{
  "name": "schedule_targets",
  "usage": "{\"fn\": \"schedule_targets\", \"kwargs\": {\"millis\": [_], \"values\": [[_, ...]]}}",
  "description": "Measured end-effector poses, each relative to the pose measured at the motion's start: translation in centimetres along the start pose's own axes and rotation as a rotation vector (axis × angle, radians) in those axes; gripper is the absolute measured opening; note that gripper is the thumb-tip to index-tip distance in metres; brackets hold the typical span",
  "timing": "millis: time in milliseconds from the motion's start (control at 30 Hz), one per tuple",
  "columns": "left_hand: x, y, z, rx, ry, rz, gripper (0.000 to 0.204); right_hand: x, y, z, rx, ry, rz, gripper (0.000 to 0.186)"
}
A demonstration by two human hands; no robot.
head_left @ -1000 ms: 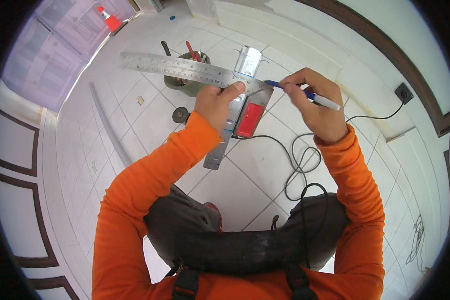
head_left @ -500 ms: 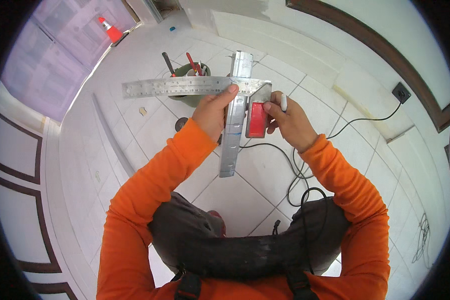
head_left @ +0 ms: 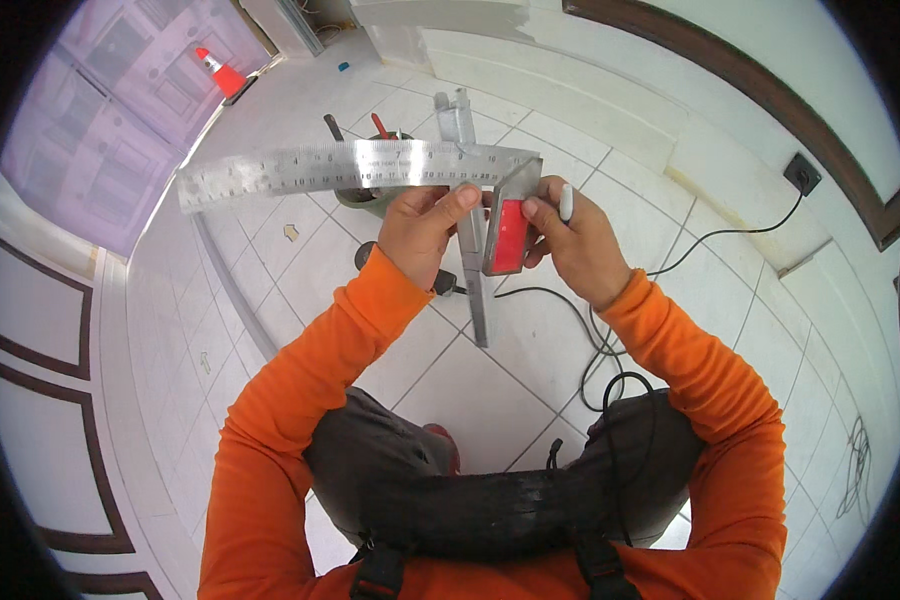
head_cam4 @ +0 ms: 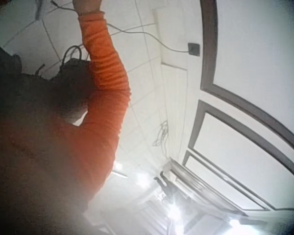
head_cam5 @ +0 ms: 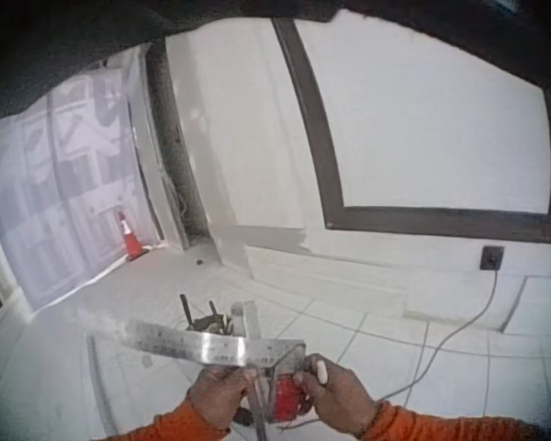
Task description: The person measures a metal profile with a square and marks it with a pen, then uses a powered angle grinder to cut through the metal, and finally trims the edges of the cut piece using shears.
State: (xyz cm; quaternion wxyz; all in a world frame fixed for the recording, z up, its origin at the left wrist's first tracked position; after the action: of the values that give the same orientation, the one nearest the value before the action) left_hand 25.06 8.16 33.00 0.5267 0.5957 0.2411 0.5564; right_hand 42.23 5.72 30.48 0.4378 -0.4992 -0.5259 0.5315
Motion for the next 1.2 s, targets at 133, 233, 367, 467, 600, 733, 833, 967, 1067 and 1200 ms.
{"fn": "schedule_targets", "kwargs": {"millis": [133,233,367,467,600,733,833,967,1067,1200], "values": [[0.1,-0.6,-0.5,0.041,0.007,-0.001,0.048,-0.5,-0.8,-0.2,0.012,0.014,-0.013,0.025],[0.4,-0.2,-0.1,0.067,0.012,0.111,0.074,-0.9,-0.9,0.4,-0.058,0.004,-0.015,0.024],[0.1,-0.4,0.2,-0.051,0.022,0.013,0.065,-1.3,-1.0,1.4,-0.004,-0.039,-0.026,0.024],[-0.4,-1.2,-0.4,-0.033,0.043,-0.017,0.051,-1.2,-0.7,1.6,0.0,-0.05,-0.016,0.025],[-0.2,-1.2,-0.2,-0.092,0.056,-0.024,0.043,-1.3,-0.8,1.8,-0.002,-0.047,-0.04,0.024],[-0.4,-1.6,-0.1,-0.091,0.054,-0.074,0.046,-1.5,-0.9,2.0,0.032,-0.052,-0.031,0.023],[-0.6,-2.0,-0.5,-0.071,0.087,-0.078,0.046,-1.6,-0.9,2.2,0.021,-0.056,-0.055,0.023],[-0.6,-1.8,-0.1,-0.067,0.105,-0.083,0.047,-1.8,-1.1,2.0,0.003,-0.046,-0.045,0.024],[-0.7,-2.0,-0.3,-0.063,0.139,-0.085,0.049,-1.8,-0.9,2.2,-0.001,-0.055,-0.017,0.026],[-0.7,-1.7,-0.8,-0.082,0.082,-0.133,0.047,-1.5,-0.8,2.4,0.02,-0.085,-0.036,0.033]]}}
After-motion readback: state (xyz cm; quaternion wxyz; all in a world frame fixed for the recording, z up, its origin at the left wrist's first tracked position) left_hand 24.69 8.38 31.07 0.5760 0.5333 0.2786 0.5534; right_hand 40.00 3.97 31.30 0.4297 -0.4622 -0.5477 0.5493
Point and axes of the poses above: each hand's wrist, its own x-axis towards the middle knuckle, its own z-axis out of the palm, y = z × x, the point moved 6 cm from there along x, towards the middle knuckle, and after that the axes turned 15 degrees about z, right-handed, at the moved point
